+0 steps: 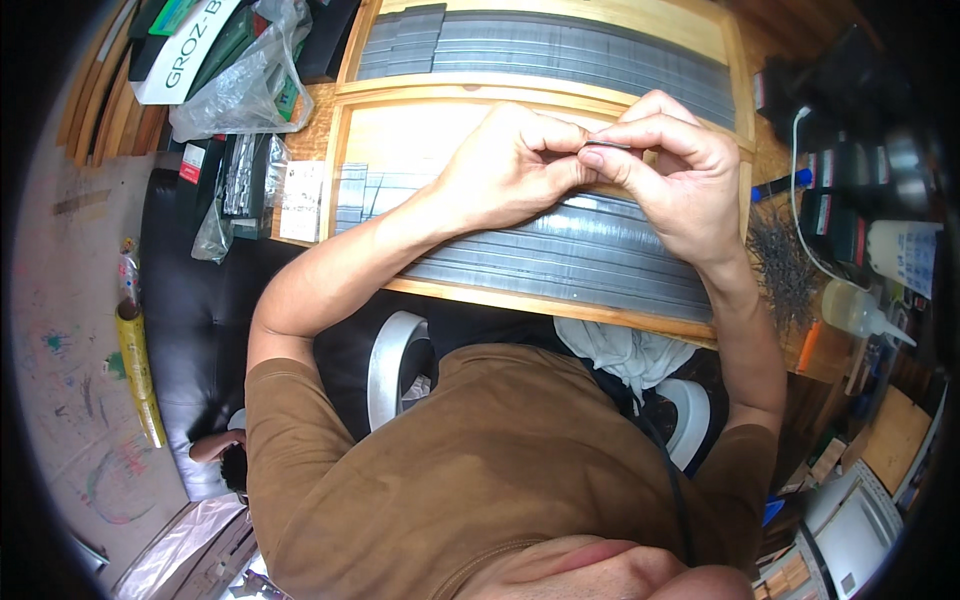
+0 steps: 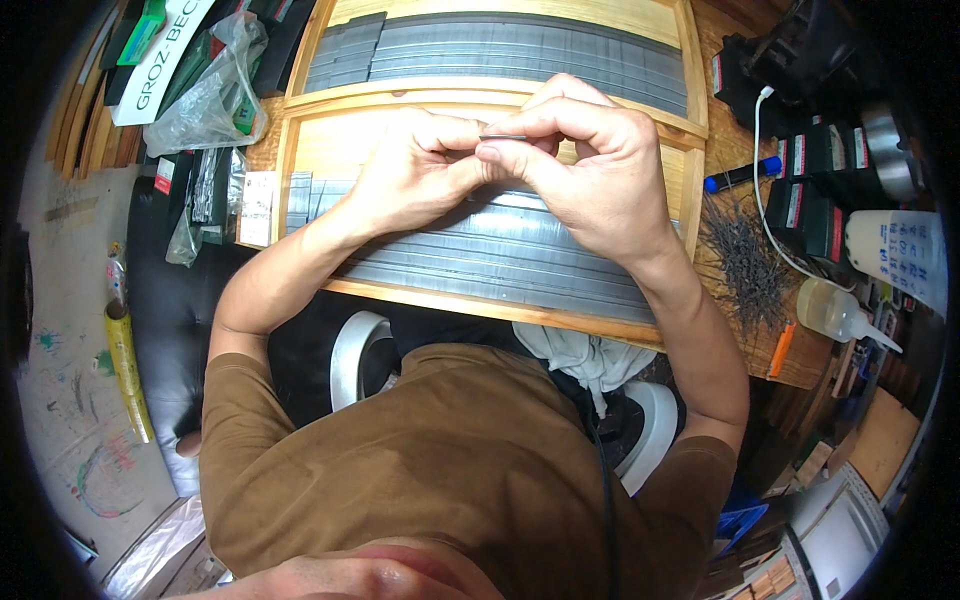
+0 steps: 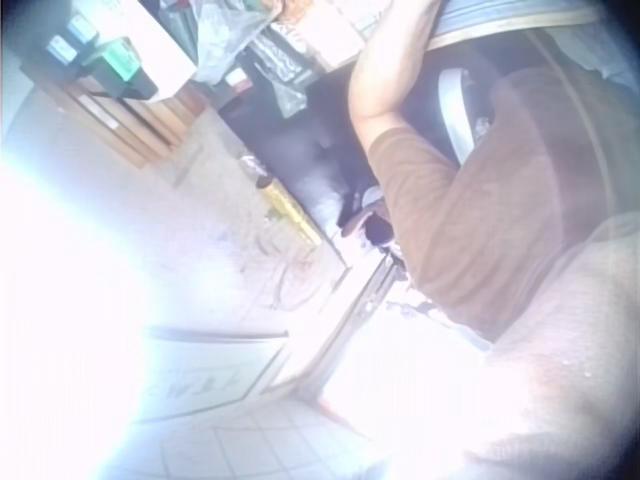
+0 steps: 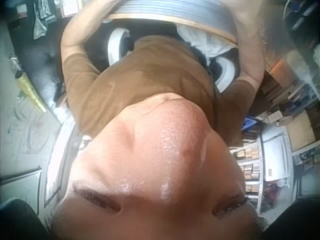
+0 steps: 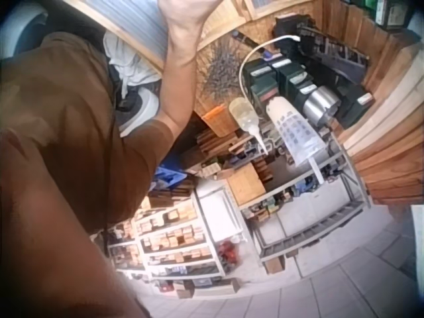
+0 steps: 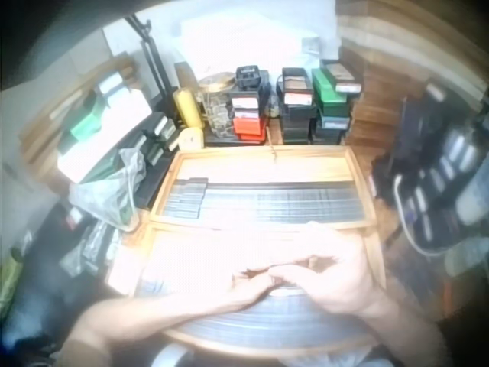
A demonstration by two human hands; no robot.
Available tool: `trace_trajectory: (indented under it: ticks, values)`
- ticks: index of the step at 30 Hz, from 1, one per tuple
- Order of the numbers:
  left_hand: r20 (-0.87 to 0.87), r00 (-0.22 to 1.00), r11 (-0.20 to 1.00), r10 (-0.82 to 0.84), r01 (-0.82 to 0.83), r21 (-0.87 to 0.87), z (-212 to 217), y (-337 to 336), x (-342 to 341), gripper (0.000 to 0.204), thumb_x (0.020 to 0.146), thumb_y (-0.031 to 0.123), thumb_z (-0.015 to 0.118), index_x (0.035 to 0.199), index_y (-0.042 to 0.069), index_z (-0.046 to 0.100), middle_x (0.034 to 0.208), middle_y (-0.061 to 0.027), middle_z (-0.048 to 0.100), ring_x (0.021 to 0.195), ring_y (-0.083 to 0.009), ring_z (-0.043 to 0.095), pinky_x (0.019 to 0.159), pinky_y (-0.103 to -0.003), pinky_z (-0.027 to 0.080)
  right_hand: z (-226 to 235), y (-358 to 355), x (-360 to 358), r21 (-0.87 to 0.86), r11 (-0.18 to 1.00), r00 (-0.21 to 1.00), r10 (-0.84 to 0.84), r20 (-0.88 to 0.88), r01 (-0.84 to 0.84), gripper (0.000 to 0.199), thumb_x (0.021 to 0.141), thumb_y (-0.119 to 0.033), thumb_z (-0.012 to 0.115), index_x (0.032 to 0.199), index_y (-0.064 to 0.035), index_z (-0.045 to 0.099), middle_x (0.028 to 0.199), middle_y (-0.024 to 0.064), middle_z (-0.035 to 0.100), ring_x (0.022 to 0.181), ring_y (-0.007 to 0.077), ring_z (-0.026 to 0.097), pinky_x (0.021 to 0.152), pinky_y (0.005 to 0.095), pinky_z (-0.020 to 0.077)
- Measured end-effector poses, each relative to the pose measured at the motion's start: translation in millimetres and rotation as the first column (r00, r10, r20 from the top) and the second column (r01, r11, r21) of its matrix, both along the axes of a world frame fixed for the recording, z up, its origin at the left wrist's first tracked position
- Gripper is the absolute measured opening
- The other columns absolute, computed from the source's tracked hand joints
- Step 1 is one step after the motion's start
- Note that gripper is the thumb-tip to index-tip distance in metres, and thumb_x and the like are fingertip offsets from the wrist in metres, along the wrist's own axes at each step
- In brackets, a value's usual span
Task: The person repeatedly picks up small rectangular metal pieces from a wooden tray and aligns them by hand. They hold and adjust the pieces, occasionally stacking them, then place them back into the tray. The process is repeated multiple times with similar components.
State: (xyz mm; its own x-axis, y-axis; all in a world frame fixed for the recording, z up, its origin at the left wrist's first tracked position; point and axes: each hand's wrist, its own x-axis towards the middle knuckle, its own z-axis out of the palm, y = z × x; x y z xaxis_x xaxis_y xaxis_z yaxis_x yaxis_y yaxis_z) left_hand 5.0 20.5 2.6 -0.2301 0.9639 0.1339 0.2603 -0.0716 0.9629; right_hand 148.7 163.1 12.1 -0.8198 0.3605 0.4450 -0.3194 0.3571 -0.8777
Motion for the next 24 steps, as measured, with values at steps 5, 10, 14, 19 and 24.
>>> trace_trajectory:
  ticks: [5, 10, 14, 19, 24]
  values:
    - [-0.059, 0.995, 0.993, -0.081, 0.076, -0.087, 5.0, 1.6, -7.4, 0.024, 0.096, 0.013, 0.072, 0.119, 0.004, 0.075, 0.1, -0.0084, 0.078, 0.089, -0.0098, 0.07, 0.079, -0.024, 0.057, 0.6, 0.6, 0.9, 0.008, 1.0, 1.0, -0.019, 0.006, 0.019, 0.015, 0.081, 0.001, 0.082, 0.096, -0.0011, 0.079, 0.084, 0.0038, 0.069, 0.072, 0.0073, 0.059, 0.063, 0.0201, 0.0476]
    - [-0.021, 0.998, 0.995, -0.056, 0.054, -0.079, 2.0, 1.4, -6.2, 0.024, 0.097, 0.013, 0.071, 0.119, 0.003, 0.074, 0.1, -0.0091, 0.078, 0.089, -0.01, 0.07, 0.08, -0.025, 0.057, 2.6, -2.0, 3.0, 0.005, 0.999, 0.999, -0.037, 0.037, 0.037, 0.016, 0.083, 0.002, 0.081, 0.098, -0.0006, 0.079, 0.086, 0.0047, 0.07, 0.074, 0.0082, 0.061, 0.067, 0.0209, 0.0499]
    - [-0.1, 0.993, 0.988, -0.064, 0.049, -0.145, 5.5, 0.9, -8.5, 0.024, 0.097, 0.012, 0.071, 0.118, 0.002, 0.074, 0.1, -0.0095, 0.078, 0.089, -0.0106, 0.07, 0.081, -0.025, 0.057, 3.6, -1.6, 4.3, -0.082, 0.997, 1.0, -0.015, 0.016, 0.016, 0.019, 0.083, 0.003, 0.08, 0.102, 0.0006, 0.078, 0.089, 0.006, 0.071, 0.076, 0.0089, 0.062, 0.07, 0.0218, 0.0514]
    - [-0.084, 0.995, 0.989, -0.051, 0.039, -0.14, 5.1, 1.0, -7.2, 0.023, 0.097, 0.013, 0.072, 0.117, 0.002, 0.075, 0.102, -0.0098, 0.078, 0.092, -0.0118, 0.07, 0.083, -0.026, 0.057, 2.9, 0.4, 5.9, -0.09, 0.996, 1.0, -0.013, -0.001, 0.012, 0.017, 0.084, 0.003, 0.079, 0.101, 0.0006, 0.077, 0.092, 0.008, 0.073, 0.08, 0.0105, 0.066, 0.073, 0.0227, 0.0537]
    - [-0.004, 1.0, 1.0, 0.005, -0.005, 0.028, -1.3, 3.7, -0.5, 0.018, 0.097, 0.015, 0.072, 0.086, 0.001, 0.074, 0.068, -0.0029, 0.067, 0.063, -0.0041, 0.054, 0.058, -0.025, 0.046, 2.3, 0.4, 6.7, -0.106, 0.994, 1.0, -0.021, 0.005, 0.021, 0.013, 0.085, 0.002, 0.079, 0.097, 0.0004, 0.077, 0.091, 0.0078, 0.074, 0.082, 0.0113, 0.068, 0.074, 0.0231, 0.0549]
